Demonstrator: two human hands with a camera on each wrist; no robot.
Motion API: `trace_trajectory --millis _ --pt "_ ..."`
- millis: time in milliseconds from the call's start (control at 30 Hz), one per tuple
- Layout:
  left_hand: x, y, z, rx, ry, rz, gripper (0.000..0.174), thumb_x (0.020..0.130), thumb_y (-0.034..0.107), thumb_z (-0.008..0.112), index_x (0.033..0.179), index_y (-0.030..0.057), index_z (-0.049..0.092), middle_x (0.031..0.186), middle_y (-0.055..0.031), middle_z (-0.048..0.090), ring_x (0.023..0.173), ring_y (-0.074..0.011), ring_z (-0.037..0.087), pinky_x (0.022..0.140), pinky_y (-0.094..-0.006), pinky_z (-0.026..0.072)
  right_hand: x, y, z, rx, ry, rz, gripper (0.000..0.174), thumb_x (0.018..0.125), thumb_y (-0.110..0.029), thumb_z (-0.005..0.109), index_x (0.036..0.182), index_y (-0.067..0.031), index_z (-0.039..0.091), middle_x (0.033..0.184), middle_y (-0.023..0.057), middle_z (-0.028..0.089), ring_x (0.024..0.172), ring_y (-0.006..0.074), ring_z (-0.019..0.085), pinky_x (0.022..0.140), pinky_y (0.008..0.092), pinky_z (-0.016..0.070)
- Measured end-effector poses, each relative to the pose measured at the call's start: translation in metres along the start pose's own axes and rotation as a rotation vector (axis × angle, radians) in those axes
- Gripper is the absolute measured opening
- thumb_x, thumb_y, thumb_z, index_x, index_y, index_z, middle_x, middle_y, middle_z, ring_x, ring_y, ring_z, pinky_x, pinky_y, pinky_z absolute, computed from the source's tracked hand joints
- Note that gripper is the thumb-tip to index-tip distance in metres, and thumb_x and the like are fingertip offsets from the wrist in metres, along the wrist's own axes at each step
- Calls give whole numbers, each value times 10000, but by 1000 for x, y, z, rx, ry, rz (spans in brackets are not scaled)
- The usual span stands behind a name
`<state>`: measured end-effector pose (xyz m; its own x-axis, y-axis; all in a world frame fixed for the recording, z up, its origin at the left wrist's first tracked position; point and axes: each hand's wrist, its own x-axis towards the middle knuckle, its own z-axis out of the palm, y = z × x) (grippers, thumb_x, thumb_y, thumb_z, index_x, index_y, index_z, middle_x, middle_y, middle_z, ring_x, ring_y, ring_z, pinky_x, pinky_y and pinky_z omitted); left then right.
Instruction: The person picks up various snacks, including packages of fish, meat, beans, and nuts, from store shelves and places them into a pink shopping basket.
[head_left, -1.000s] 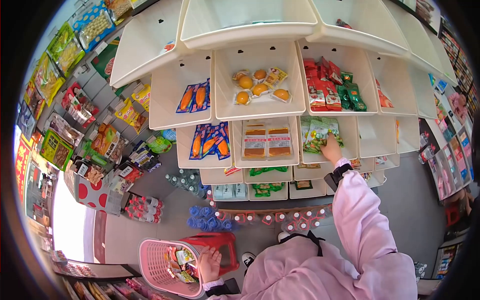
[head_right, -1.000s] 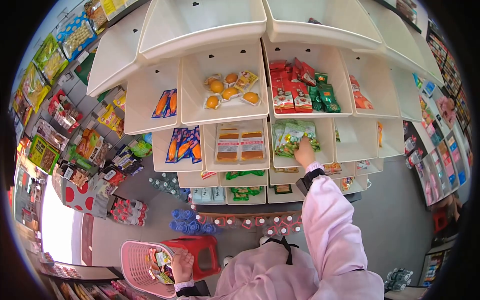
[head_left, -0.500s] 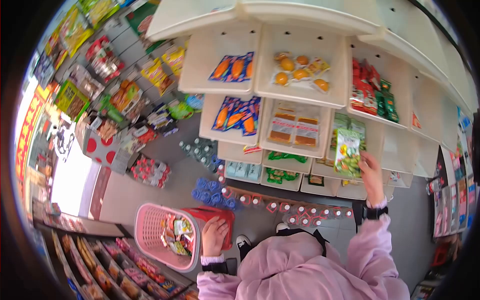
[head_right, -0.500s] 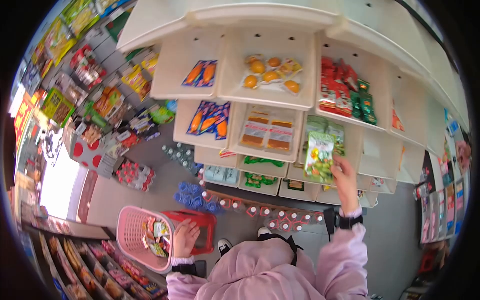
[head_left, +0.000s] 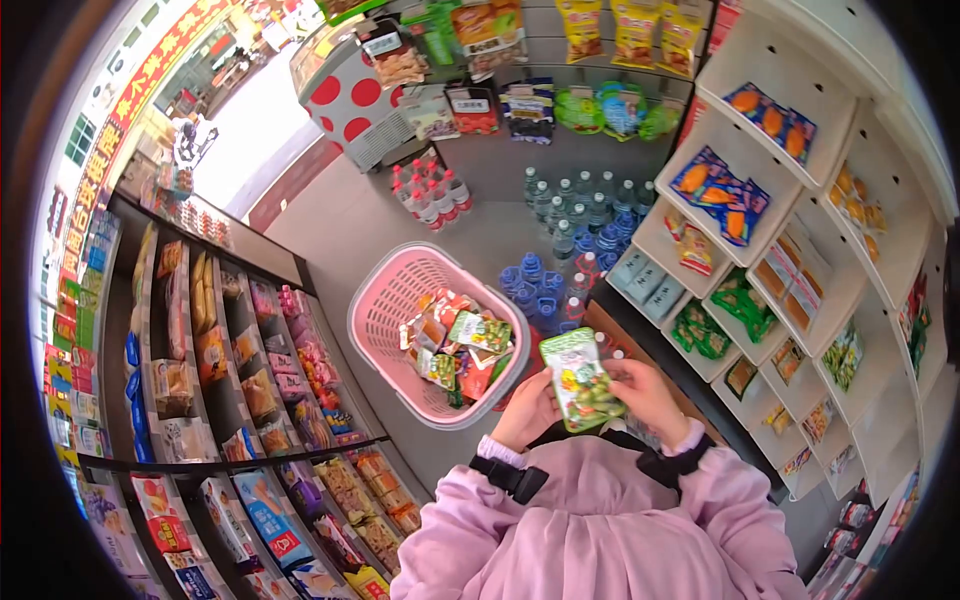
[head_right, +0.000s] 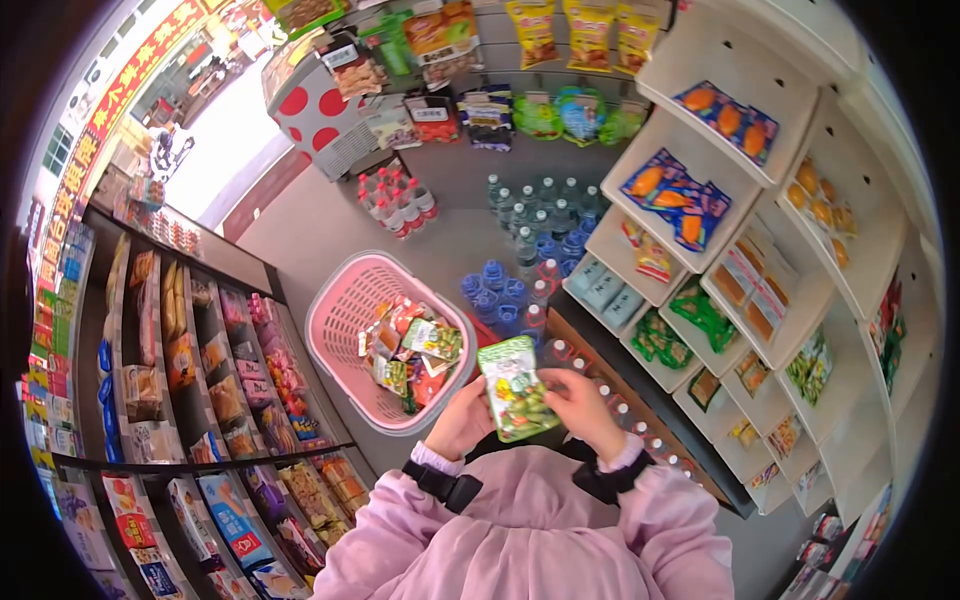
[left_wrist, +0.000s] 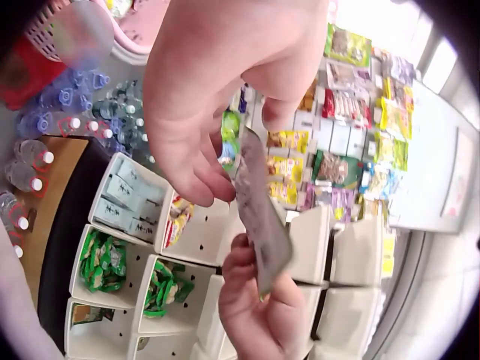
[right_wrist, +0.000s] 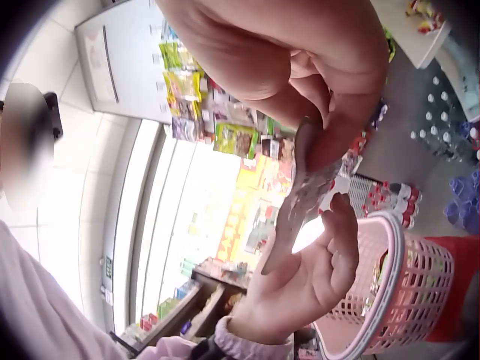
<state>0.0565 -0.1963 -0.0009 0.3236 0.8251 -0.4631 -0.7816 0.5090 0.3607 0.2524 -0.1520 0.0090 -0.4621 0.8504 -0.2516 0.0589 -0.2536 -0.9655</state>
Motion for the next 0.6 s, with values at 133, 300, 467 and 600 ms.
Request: trace_trajectory --millis 133,300,467,600 --pt "-37 30 -57 -64 147 126 279 862 91 443 1133 29 424 1091 -103 523 984 -225 530 837 -390 445 73 32 83 -57 -39 -68 295 754 24 508 1048 32 522 939 98 570 836 140 561 747 262 459" --pt "-50 67 -122 -98 332 243 270 838 31 452 1107 27 428 1058 -99 540 917 -247 558 773 -361 472 130 77 163 -175 -158 24 510 748 -13 541 1210 31 330 1038 139 519 858 186 568 723 287 470" --pt "-8 99 -226 -67 546 224 256 807 -17 461 1062 4 445 1010 -146 543 895 -300 549 723 -416 485 111 64 170 -364 -293 -136 497 739 -38 509 1194 29 320 1036 178 479 859 221 561 691 302 467" --pt "22 118 -314 -136 534 178 178 798 8 471 968 -44 479 906 -141 549 802 -260 547 679 -351 489 70 56 115 -526 -257 -90 439 749 -122 527 1137 38 399 1031 205 486 808 253 562 704 317 453"
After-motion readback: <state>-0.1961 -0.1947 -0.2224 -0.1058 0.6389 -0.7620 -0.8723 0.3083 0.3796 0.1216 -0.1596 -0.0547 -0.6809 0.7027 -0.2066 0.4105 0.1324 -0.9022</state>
